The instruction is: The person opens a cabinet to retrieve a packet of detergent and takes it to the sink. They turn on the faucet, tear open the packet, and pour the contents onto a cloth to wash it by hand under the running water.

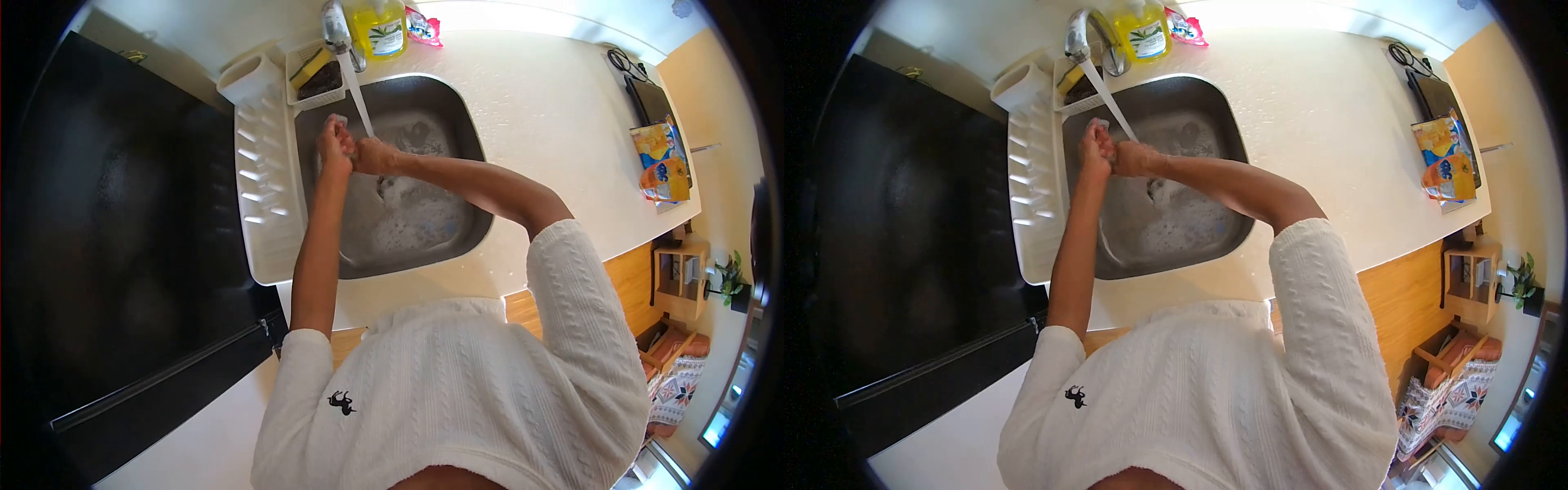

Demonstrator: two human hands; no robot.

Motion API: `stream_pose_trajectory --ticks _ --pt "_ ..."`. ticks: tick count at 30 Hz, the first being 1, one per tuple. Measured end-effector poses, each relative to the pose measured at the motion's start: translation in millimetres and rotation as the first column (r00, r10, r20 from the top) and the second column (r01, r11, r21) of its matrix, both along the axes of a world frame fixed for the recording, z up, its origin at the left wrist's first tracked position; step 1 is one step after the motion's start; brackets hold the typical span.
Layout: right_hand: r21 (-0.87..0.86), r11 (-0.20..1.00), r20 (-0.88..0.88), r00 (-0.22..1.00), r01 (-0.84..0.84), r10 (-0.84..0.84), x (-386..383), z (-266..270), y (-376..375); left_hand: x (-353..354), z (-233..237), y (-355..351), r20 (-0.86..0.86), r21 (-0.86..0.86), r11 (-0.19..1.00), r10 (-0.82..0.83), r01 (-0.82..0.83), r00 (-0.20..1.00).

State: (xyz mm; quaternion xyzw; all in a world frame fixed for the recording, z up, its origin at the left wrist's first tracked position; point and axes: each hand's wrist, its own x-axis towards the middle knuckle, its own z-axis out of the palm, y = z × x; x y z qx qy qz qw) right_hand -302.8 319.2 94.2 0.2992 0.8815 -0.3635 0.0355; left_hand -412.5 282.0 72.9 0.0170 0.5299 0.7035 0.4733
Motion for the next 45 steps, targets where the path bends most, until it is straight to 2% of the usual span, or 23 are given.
stream_pose_trajectory --ticks 2,4,7,9,10,12,13,15,16,19,21,22,23,26,29,32,34,35,37,40,42,43,45 --pt "0.211 0.976 0.137 0.99 -0.051 0.022 5 4 5 2 -12 7 0.114 -0.031 0.993 0.115 -0.112 0.987" --pt "0.242 0.965 0.251 0.967 -0.104 0.041 5 7 23 12 -24 17 0.176 -0.122 0.962 0.264 -0.245 0.948" --pt "0.101 0.994 0.406 0.914 -0.036 -0.008 9 37 45 6 -62 19 -0.417 0.034 0.961 0.263 -0.274 0.87" --pt "-0.022 0.999 0.49 0.872 0.027 -0.013 10 54 49 2 -61 19 -0.555 -0.239 0.939 0.075 -0.246 0.828" --pt "0.106 0.993 0.479 0.878 -0.049 -0.008 8 51 48 2 -55 17 -0.6 -0.371 0.896 -0.031 -0.244 0.8" --pt "0.356 0.915 0.46 0.888 -0.187 0.002 1 41 45 2 -68 27 -0.625 -0.406 0.869 -0.037 -0.284 0.78" --pt "0.419 0.9 0.341 0.94 -0.123 -0.03 -4 35 45 3 -75 33 -0.638 -0.418 0.856 -0.038 -0.304 0.769" --pt "0.507 0.862 0.084 0.994 0.018 -0.071 -17 26 44 5 -87 31 -0.835 -0.42 0.895 -0.317 -0.148 0.449" --pt "0.436 0.896 0.155 0.988 -0.085 0.019 -25 31 45 4 -95 29 -0.877 -0.444 0.893 -0.417 -0.072 0.237" --pt "0.177 0.913 0.312 0.901 -0.367 0.302 -47 50 58 -16 -138 44 -0.923 -0.259 0.961 -0.276 0.1 0.266" --pt "0.524 0.7 0.355 0.872 -0.485 0.338 -48 31 72 -20 -140 52 -0.935 -0.195 0.971 -0.228 0.14 0.272" --pt "0.212 0.956 0.17 0.971 -0.201 0.166 -47 28 80 -7 -95 41 -0.936 -0.232 0.968 -0.249 0.093 0.248" --pt "-0.142 0.982 0.001 0.992 0.126 -0.127 -46 25 88 7 -50 29 -0.933 -0.273 0.961 -0.278 0.053 0.229" --pt "-0.065 0.915 -0.124 0.907 0.397 -0.402 -23 83 62 12 -11 36 -0.946 -0.187 0.969 -0.223 0.164 0.237" --pt "-0.203 0.962 -0.14 0.967 0.181 -0.211 -20 79 73 2 -19 51 -0.933 -0.139 0.934 -0.235 0.33 0.272" --pt "0.045 0.998 0.073 0.997 0.035 -0.038 -5 95 67 -17 -24 54 -0.839 -0.373 0.837 -0.488 0.4 0.239" --pt "0.031 0.95 -0.105 0.946 0.311 -0.306 8 76 53 -24 -20 51 -0.741 -0.513 0.737 -0.639 0.44 0.205" --pt "0.006 0.898 -0.19 0.883 0.439 -0.43 12 63 44 -19 -17 51 -0.743 -0.455 0.817 -0.568 0.355 0.355" --pt "-0.035 0.916 -0.163 0.902 0.4 -0.4 15 36 26 1 10 46 -0.706 -0.351 0.926 -0.361 0.141 0.609" --pt "-0.24 0.872 0.022 0.901 0.426 -0.434 10 2 27 -4 33 38 -0.559 -0.144 0.965 -0.262 0.219 0.787" --pt "-0.315 0.846 0.081 0.9 0.43 -0.428 2 -5 33 -5 63 23 -0.777 -0.533 0.84 -0.533 0.1 0.337" --pt "-0.303 0.861 0.054 0.909 0.409 -0.413 -2 -2 35 -4 73 13 -0.742 -0.669 0.742 -0.664 -0.041 0.088" --pt "-0.234 0.906 -0.067 0.924 0.353 -0.377 -6 7 34 4 77 3 -0.863 -0.449 0.869 -0.482 -0.208 -0.151"
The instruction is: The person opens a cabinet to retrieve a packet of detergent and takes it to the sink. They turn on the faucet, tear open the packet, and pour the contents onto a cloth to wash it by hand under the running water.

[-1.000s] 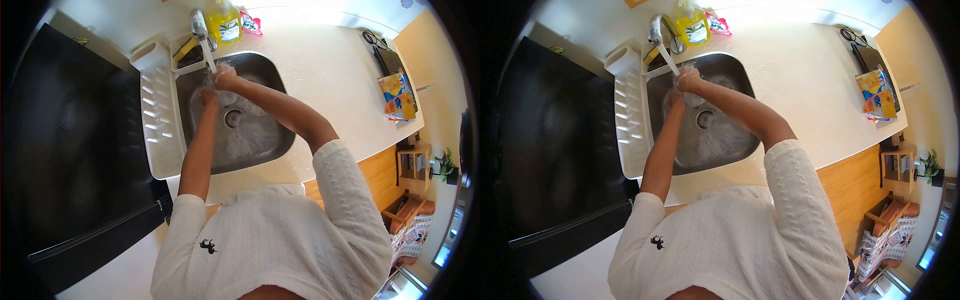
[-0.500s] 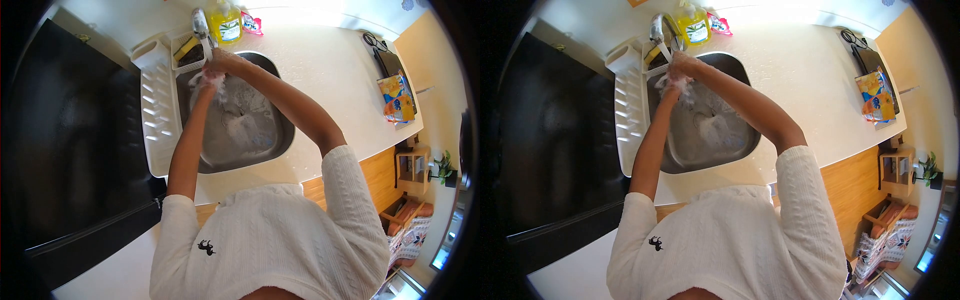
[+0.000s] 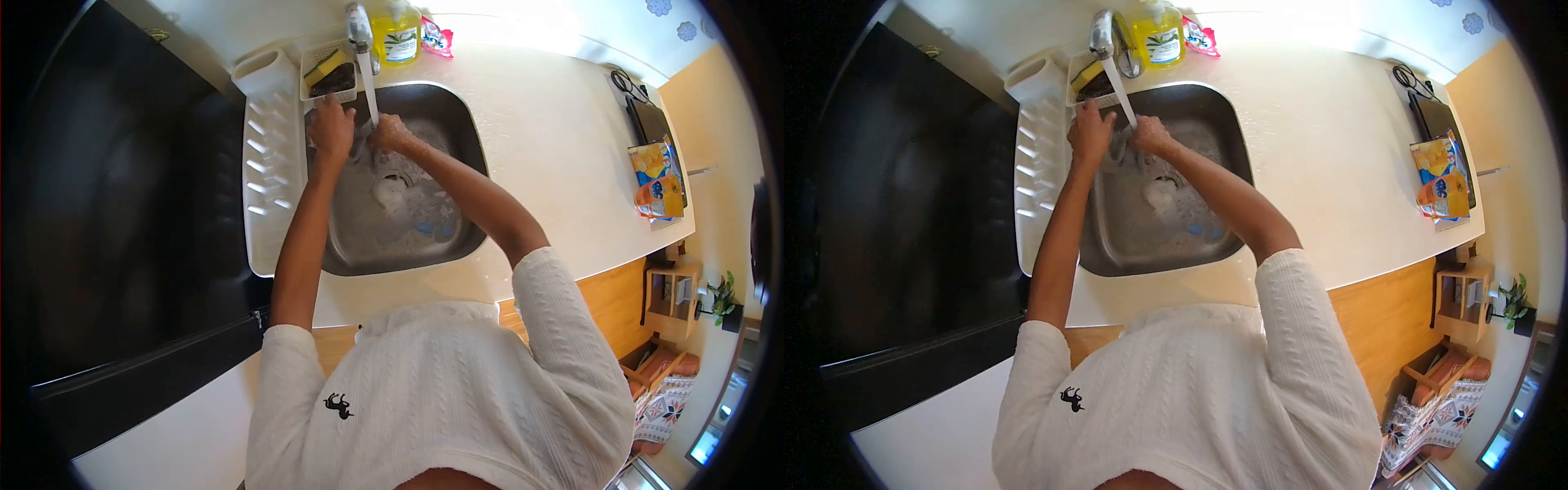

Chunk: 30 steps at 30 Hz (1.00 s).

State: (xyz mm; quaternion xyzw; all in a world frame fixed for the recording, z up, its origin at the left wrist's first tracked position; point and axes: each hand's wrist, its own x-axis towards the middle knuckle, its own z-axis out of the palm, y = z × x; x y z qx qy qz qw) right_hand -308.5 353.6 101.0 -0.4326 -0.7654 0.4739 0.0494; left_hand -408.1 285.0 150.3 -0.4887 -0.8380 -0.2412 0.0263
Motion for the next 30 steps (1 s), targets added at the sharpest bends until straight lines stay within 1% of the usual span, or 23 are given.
stream_pose_trajectory --ticks 1,2,3,4,7,9,10,12,13,14,15,16,17,18,19,21,22,24,25,26,27,29,30 --pt "0.145 0.976 0.09 0.984 -0.165 0.153 -4 7 3 4 3 0 -0.15 0.112 0.994 0.005 0.012 0.989" --pt "0.266 0.906 0.2 0.938 -0.331 0.284 -6 15 7 6 7 3 -0.164 0.138 0.979 -0.127 0.151 0.978" --pt "0.355 0.795 0.324 0.862 -0.492 0.389 -6 25 6 9 14 5 -0.177 0.16 0.945 -0.257 0.286 0.95" --pt "0.359 0.786 0.337 0.855 -0.503 0.394 -4 31 5 9 17 9 -0.194 0.184 0.891 -0.381 0.415 0.904" --pt "0.386 0.75 0.37 0.835 -0.537 0.407 -5 53 8 0 -6 20 -0.12 0.141 0.884 -0.432 0.446 0.894" --pt "0.298 0.876 0.267 0.914 -0.379 0.305 8 62 10 -2 -15 16 0.007 0.017 0.888 -0.46 0.46 0.888" --pt "0.245 0.915 0.223 0.937 -0.319 0.268 12 65 11 -4 -18 9 0.073 -0.04 0.893 -0.444 0.448 0.893" --pt "0.335 0.825 0.448 0.848 -0.454 0.284 3 56 21 2 -43 13 0.001 0.164 0.896 -0.42 0.414 0.908" --pt "0.293 0.873 0.316 0.901 -0.391 0.298 7 56 23 8 -68 19 0.193 0.345 0.88 -0.406 0.326 0.893" --pt "0.228 0.917 0.185 0.939 -0.327 0.289 11 52 29 15 -98 31 0.362 0.513 0.833 -0.429 0.207 0.828" --pt "0.235 0.941 0.077 0.97 -0.243 0.231 17 48 32 12 -113 32 0.493 0.652 0.755 -0.493 0.07 0.717" --pt "0.026 0.994 -0.136 0.985 -0.107 0.11 25 58 23 14 -96 14 0.824 0.473 0.853 -0.339 -0.222 0.454" --pt "-0.054 0.986 -0.245 0.96 -0.155 0.137 31 61 17 30 -64 -8 0.982 0.188 0.894 -0.177 -0.407 0.065" --pt "-0.132 0.971 -0.346 0.927 -0.201 0.145 39 64 13 40 -46 -20 0.931 -0.145 0.883 -0.031 -0.446 -0.364" --pt "-0.203 0.947 -0.441 0.887 -0.249 0.139 45 66 10 37 -53 -18 0.933 -0.032 0.882 -0.143 -0.471 -0.33" --pt "-0.412 0.851 -0.57 0.821 -0.326 0.039 59 51 -1 28 -66 -11 0.904 0.193 0.85 -0.348 -0.489 -0.247" --pt "-0.506 0.781 -0.619 0.785 -0.366 -0.033 64 49 -6 30 -45 -18 0.935 0.245 0.877 -0.327 -0.413 -0.139" --pt "-0.676 0.603 -0.634 0.752 -0.423 -0.183 67 56 -14 29 -4 -25 0.947 0.321 0.92 -0.309 -0.225 0.087" --pt "-0.739 0.499 -0.626 0.734 -0.452 -0.262 69 60 -20 29 -9 -18 0.92 0.383 0.916 -0.366 -0.119 0.142" --pt "-0.764 0.496 -0.589 0.76 -0.413 -0.274 66 55 -19 28 -13 -9 0.886 0.434 0.901 -0.425 -0.005 0.186" --pt "-0.762 0.485 -0.59 0.768 -0.429 -0.248 65 55 -20 31 -16 -3 0.845 0.474 0.873 -0.487 0.115 0.219" --pt "-0.753 0.469 -0.597 0.78 -0.462 -0.191 61 60 -20 45 7 -8 0.775 0.627 0.772 -0.631 0.102 0.01" --pt "-0.75 0.482 -0.569 0.814 -0.454 -0.119 58 64 -19 48 20 -11 0.718 0.695 0.715 -0.689 0.074 -0.093"
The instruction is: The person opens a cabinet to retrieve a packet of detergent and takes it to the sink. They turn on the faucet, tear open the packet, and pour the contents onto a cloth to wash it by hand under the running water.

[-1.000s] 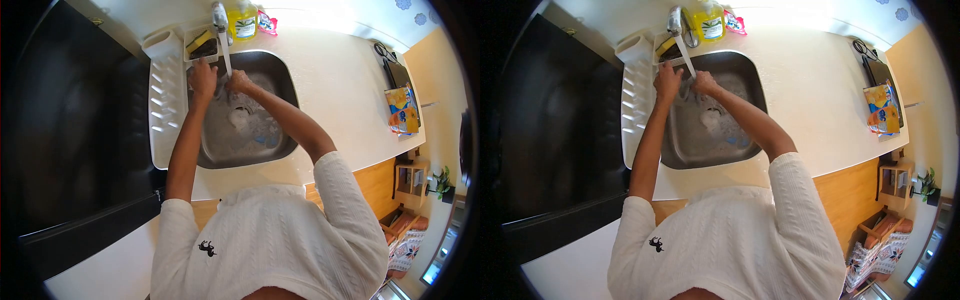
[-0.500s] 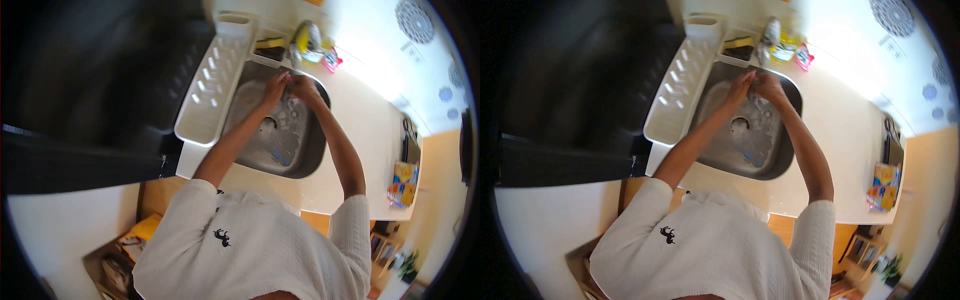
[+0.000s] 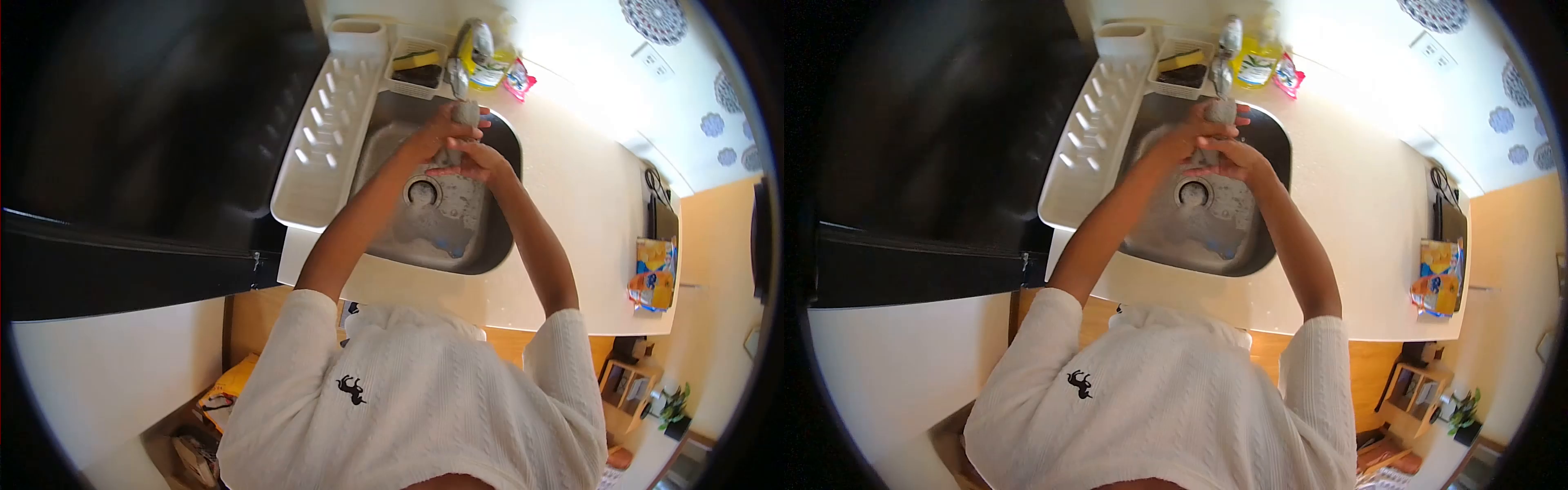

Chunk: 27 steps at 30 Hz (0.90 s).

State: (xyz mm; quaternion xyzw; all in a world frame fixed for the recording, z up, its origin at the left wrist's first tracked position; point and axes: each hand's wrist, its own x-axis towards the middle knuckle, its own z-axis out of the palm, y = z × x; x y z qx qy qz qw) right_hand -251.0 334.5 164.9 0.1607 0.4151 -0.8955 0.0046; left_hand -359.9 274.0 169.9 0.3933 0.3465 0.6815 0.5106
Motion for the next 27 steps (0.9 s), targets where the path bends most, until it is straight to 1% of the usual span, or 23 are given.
stream_pose_trajectory --ticks 2,4,5,6,8,10,11,13,14,16,19,20,22,23,24,25,26,27 --pt "0.083 0.99 0.095 0.99 -0.113 0.105 -8 7 -1 -4 10 0 0.044 -0.053 0.997 -0.057 0.06 0.997" --pt "0.227 0.966 0.2 0.977 -0.125 0.079 -11 25 -6 -12 15 -1 -0.024 -0.08 0.995 -0.068 0.066 0.997" --pt "0.294 0.949 0.246 0.968 -0.118 0.044 -11 30 -6 -16 18 0 -0.115 -0.073 0.996 -0.059 0.051 0.992" --pt "0.28 0.941 0.239 0.963 -0.191 0.124 -13 27 0 -16 22 3 -0.203 -0.06 0.997 -0.055 0.044 0.978" --pt "0.254 0.906 0.229 0.931 -0.339 0.285 -16 15 13 -5 36 3 -0.233 -0.278 0.949 0.082 -0.148 0.969" --pt "0.327 0.923 0.275 0.955 -0.203 0.112 -14 13 9 -2 28 15 -0.169 -0.3 0.925 0.188 -0.232 0.968" --pt "0.441 0.875 0.338 0.94 -0.199 0.043 -10 14 7 0 24 19 -0.123 -0.316 0.914 0.224 -0.253 0.967" --pt "0.636 0.739 0.433 0.895 -0.223 -0.102 -2 23 -4 7 23 22 -0.045 -0.357 0.883 0.309 -0.304 0.95" --pt "0.743 0.65 0.358 0.916 -0.163 -0.179 2 19 -6 13 22 23 -0.027 -0.356 0.875 0.34 -0.327 0.94" --pt "0.904 0.425 0.182 0.935 -0.037 -0.305 10 5 -10 25 21 23 0.009 -0.355 0.857 0.403 -0.374 0.915" --pt "0.969 0.244 0.177 0.818 -0.046 -0.548 17 -5 -19 41 22 19 0.136 -0.379 0.851 0.441 -0.364 0.887" --pt "0.97 0.227 0.196 0.834 -0.088 -0.515 24 -7 -19 48 22 19 0.098 -0.431 0.801 0.498 -0.415 0.861" --pt "0.97 0.182 0.229 0.862 -0.162 -0.452 33 -4 -18 41 2 16 0.273 -0.388 0.89 0.359 -0.239 0.892" --pt "0.873 0.485 0.219 0.927 -0.046 -0.305 36 -5 -17 33 -8 18 0.359 -0.351 0.925 0.274 -0.143 0.892" --pt "0.673 0.739 0.146 0.974 0.031 -0.175 40 -10 -11 36 -2 18 0.289 -0.334 0.927 0.273 -0.17 0.918" --pt "0.402 0.913 0.03 0.996 0.065 -0.084 48 -12 -3 45 7 13 0.227 -0.311 0.932 0.261 -0.184 0.938" --pt "0.241 0.97 0.046 0.998 0.03 -0.042 52 -3 0 54 11 11 0.166 -0.285 0.941 0.233 -0.18 0.958" --pt "0.065 0.998 0.049 0.999 0.01 -0.013 49 4 0 45 9 9 -0.032 -0.184 0.979 0.081 -0.086 0.996"
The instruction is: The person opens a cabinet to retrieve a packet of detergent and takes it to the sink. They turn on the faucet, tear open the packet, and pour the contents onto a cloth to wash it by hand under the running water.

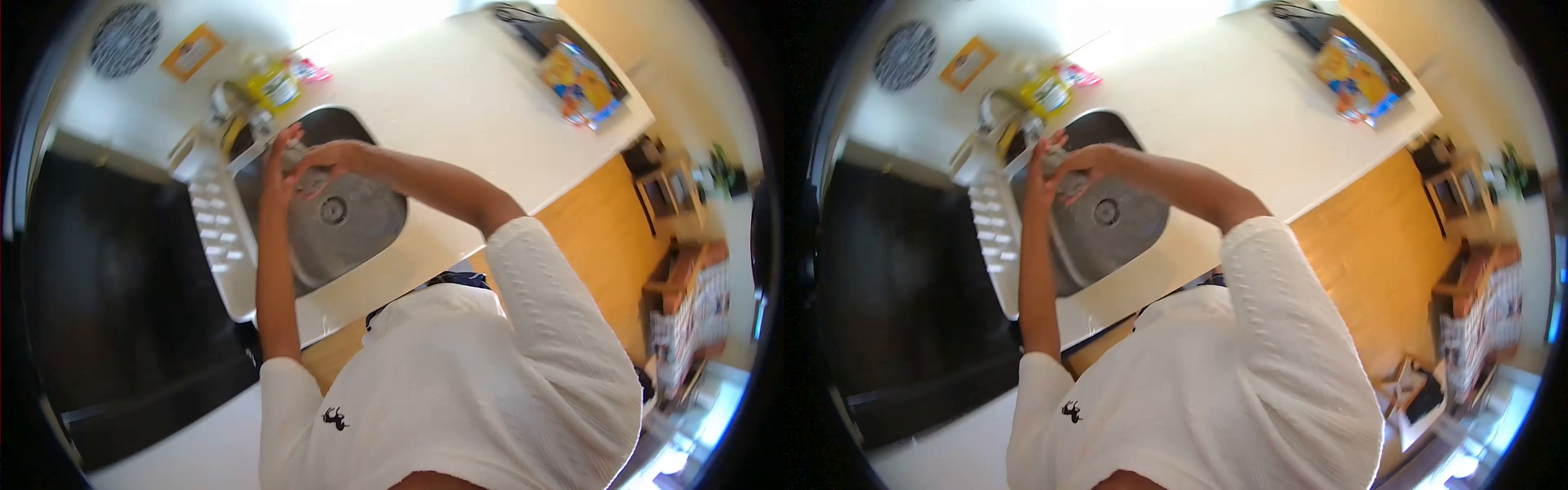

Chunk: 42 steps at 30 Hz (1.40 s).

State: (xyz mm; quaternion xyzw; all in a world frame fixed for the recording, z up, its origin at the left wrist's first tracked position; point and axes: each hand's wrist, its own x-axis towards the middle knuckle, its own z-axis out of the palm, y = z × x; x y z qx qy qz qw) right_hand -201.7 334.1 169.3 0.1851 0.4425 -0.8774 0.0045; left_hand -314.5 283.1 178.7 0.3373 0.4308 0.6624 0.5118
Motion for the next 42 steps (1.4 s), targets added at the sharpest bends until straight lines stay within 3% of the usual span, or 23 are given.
stream_pose_trajectory --ticks 1,3,5,7,8,10,12,15,19,22,25,28,29,32,34,35,36,37,38,39,40,41,42 --pt "0.024 0.996 -0.015 0.996 -0.086 0.086 -10 -7 4 -12 -4 0 -0.209 0.068 0.985 -0.14 0.158 0.968" --pt "0.061 0.983 -0.009 0.985 -0.174 0.174 -23 -14 10 -14 2 0 -0.426 0.08 0.975 -0.156 0.209 0.891" --pt "0.136 0.967 -0.015 0.975 -0.216 0.221 -24 3 2 -13 8 -8 -0.234 0.046 0.996 -0.062 0.075 0.97" --pt "0.312 0.924 0.026 0.975 -0.219 0.222 -28 3 -8 -40 0 -5 -0.162 0.068 0.952 -0.285 0.299 0.945" --pt "0.415 0.89 0.076 0.982 -0.19 0.174 -30 -3 -15 -46 -1 -7 -0.195 0.003 0.952 -0.3 0.306 0.934" --pt "0.591 0.798 0.242 0.97 -0.118 -0.035 -34 -1 -36 -49 -6 -9 -0.156 -0.091 0.962 -0.269 0.258 0.95" --pt "0.682 0.725 0.274 0.885 0.097 -0.377 -36 4 -57 -46 -14 -5 -0.058 -0.139 0.98 -0.155 0.145 0.986" --pt "0.855 0.496 0.217 0.768 0.148 -0.603 -52 -28 -58 -37 -20 -8 0.035 -0.169 0.986 -0.008 0.013 0.999" --pt "0.92 0.357 0.17 0.659 0.16 -0.733 -47 -54 -83 -24 -37 -20 0.094 -0.244 0.969 -0.02 0.043 0.995" --pt "0.91 0.412 0.283 0.652 0.05 -0.704 -42 -77 -97 -13 -54 -33 0.126 -0.357 0.933 0.003 0.042 0.992" --pt "0.906 0.42 0.333 0.536 0.045 -0.776 -35 -75 -117 -10 -67 -40 0.164 -0.423 0.906 0.041 0.033 0.986" --pt "0.944 0.329 0.26 0.571 0.017 -0.778 -32 -86 -119 -9 -73 -47 0.246 -0.469 0.881 0.052 0.072 0.968" --pt "0.954 0.3 0.235 0.584 0.015 -0.777 -34 -93 -120 -11 -75 -49 0.295 -0.456 0.88 0.007 0.134 0.956" --pt "0.971 0.238 0.182 0.607 0.013 -0.774 -34 -95 -127 -35 -99 -33 0.197 -0.365 0.899 -0.182 0.244 0.963" --pt "0.967 0.254 0.198 0.643 -0.005 -0.74 -38 -87 -117 -40 -87 -26 0.12 -0.394 0.896 -0.168 0.202 0.978" --pt "0.959 0.281 0.227 0.672 -0.029 -0.705 -37 -86 -107 -41 -77 -27 0.133 -0.313 0.912 -0.235 0.266 0.963" --pt "0.957 0.281 0.151 0.695 0.076 -0.703 -30 -86 -98 -45 -70 -29 0.14 -0.232 0.917 -0.299 0.325 0.944" --pt "0.945 0.273 0.067 0.708 0.181 -0.703 -19 -85 -89 -57 -73 -22 0.3 -0.053 0.815 -0.537 0.576 0.788" --pt "0.976 0.196 0.073 0.701 0.096 -0.71 1 -79 -95 -71 -78 -14 0.403 0.16 0.644 -0.735 0.748 0.546" --pt "0.993 0.117 0.078 0.69 0.009 -0.72 22 -72 -100 -88 -99 -10 -0.126 -0.111 0.683 -0.73 0.722 0.672" --pt "0.958 -0.014 0.178 0.63 -0.288 -0.756 54 -58 -114 -76 -117 -3 -0.628 -0.279 0.773 -0.596 0.57 0.5" --pt "0.815 -0.097 0.269 0.521 -0.571 -0.81 92 -49 -128 -36 -120 4 -0.714 -0.268 0.844 -0.498 0.464 0.493" --pt "0.831 -0.368 -0.036 0.62 -0.417 -0.784 126 -51 -138 11 -109 -1 -0.787 -0.25 0.895 -0.409 0.368 0.461"
